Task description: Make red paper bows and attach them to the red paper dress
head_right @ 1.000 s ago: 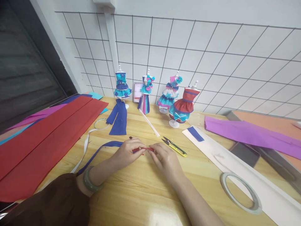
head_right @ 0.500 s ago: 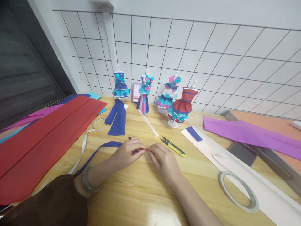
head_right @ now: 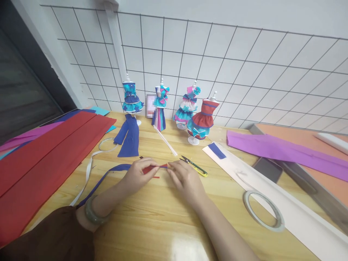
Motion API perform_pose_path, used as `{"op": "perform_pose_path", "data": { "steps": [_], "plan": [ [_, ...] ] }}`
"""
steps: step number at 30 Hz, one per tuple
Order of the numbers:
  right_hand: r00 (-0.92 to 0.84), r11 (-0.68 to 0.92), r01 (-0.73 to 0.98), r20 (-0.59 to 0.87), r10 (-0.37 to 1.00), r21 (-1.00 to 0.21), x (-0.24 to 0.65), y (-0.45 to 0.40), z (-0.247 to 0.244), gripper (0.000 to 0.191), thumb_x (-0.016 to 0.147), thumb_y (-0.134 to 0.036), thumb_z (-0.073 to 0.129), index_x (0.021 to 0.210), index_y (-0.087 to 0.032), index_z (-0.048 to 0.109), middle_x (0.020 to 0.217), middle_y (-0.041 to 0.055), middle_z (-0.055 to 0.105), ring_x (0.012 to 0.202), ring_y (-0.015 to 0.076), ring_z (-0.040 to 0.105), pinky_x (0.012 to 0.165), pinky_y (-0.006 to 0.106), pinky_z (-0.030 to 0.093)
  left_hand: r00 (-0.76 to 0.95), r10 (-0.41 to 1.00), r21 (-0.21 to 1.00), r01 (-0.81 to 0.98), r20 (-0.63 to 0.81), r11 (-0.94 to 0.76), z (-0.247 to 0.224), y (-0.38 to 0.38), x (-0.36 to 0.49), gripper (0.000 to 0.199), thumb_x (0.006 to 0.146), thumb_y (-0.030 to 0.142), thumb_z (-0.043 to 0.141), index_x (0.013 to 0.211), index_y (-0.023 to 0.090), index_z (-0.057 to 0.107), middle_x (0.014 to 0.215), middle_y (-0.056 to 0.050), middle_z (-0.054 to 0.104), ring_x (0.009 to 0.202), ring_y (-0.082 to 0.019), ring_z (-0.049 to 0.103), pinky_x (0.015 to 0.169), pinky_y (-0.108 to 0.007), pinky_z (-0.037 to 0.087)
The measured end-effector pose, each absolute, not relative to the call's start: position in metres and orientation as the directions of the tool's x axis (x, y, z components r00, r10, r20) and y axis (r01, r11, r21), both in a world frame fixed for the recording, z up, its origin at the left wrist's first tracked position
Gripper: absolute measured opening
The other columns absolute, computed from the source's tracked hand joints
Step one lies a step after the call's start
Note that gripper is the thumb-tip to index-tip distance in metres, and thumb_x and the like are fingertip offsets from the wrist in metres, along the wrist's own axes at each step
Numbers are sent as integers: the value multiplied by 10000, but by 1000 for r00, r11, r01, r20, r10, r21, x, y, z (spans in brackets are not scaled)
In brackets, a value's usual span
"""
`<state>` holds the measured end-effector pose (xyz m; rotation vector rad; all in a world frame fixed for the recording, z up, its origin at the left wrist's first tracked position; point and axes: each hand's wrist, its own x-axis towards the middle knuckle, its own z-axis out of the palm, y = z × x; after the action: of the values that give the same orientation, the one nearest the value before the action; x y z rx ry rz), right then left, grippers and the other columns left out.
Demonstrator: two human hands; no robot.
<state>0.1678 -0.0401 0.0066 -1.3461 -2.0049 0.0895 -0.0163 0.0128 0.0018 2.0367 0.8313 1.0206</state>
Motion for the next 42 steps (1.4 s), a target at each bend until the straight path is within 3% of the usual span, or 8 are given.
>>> {"op": "perform_pose_path", "data": {
  "steps": [3,6,9,15,21,25,32,42],
  "plan": [
    [-78,303,884,528,846,-355,183,-34,4,210,845,-233,465,989,-170,605,934,105,631,864,225,583,754,366,467,307,920,953,103,244,-287,4,17,-16,174,754,314,542,779,159,617,720,-24,611,662,-127,544,628,-236,421],
    [-35,138,972,462,886,-191,200,-29,-3,209,808,-228,502,966,-171,626,901,108,639,835,245,582,698,358,462,164,979,991,-66,123,-114,5,24,-18,206,705,346,596,772,151,602,705,-15,621,662,-117,552,647,-227,427],
    [-38,78,994,409,912,-81,211,-26,-13,186,784,-150,493,869,-172,656,776,98,646,736,231,583,609,319,441,75,995,977,-210,61,-44,4,32,-22,220,682,358,615,759,153,591,710,-14,624,666,-108,560,662,-228,431],
    [-60,82,996,402,914,-38,214,-25,-19,205,778,-101,477,838,-165,663,716,106,640,687,240,557,570,323,409,-5,1000,914,-405,-15,12,3,38,-27,222,662,345,629,745,145,577,688,-12,607,646,-95,560,621,-217,423],
    [-155,210,973,402,902,-95,191,-28,-8,185,849,-225,470,902,-191,644,813,96,652,777,233,562,658,336,425,70,997,910,-413,6,23,2,30,-23,207,674,331,623,744,146,561,711,-9,592,653,-89,544,626,-214,422],
    [-238,301,941,331,913,-154,171,-33,-2,212,868,-267,459,799,-199,647,738,65,654,747,195,581,678,303,413,126,992,936,-351,0,44,0,24,-16,189,687,321,612,734,147,553,691,-1,589,624,-87,537,631,-222,423],
    [-226,270,951,258,939,-150,158,-39,12,389,893,-349,395,614,-176,604,596,47,632,616,160,576,628,269,370,151,988,961,-275,-1,43,-1,21,-11,216,702,336,609,778,142,551,694,-16,615,638,-94,545,640,-220,424],
    [-89,113,982,154,984,-154,174,-73,45,188,841,-266,461,830,-176,626,792,76,681,717,196,629,600,258,404,151,988,960,-274,-10,52,-2,22,-13,234,700,346,615,801,146,550,690,-14,617,633,-93,543,620,-213,428]
  ]
}}
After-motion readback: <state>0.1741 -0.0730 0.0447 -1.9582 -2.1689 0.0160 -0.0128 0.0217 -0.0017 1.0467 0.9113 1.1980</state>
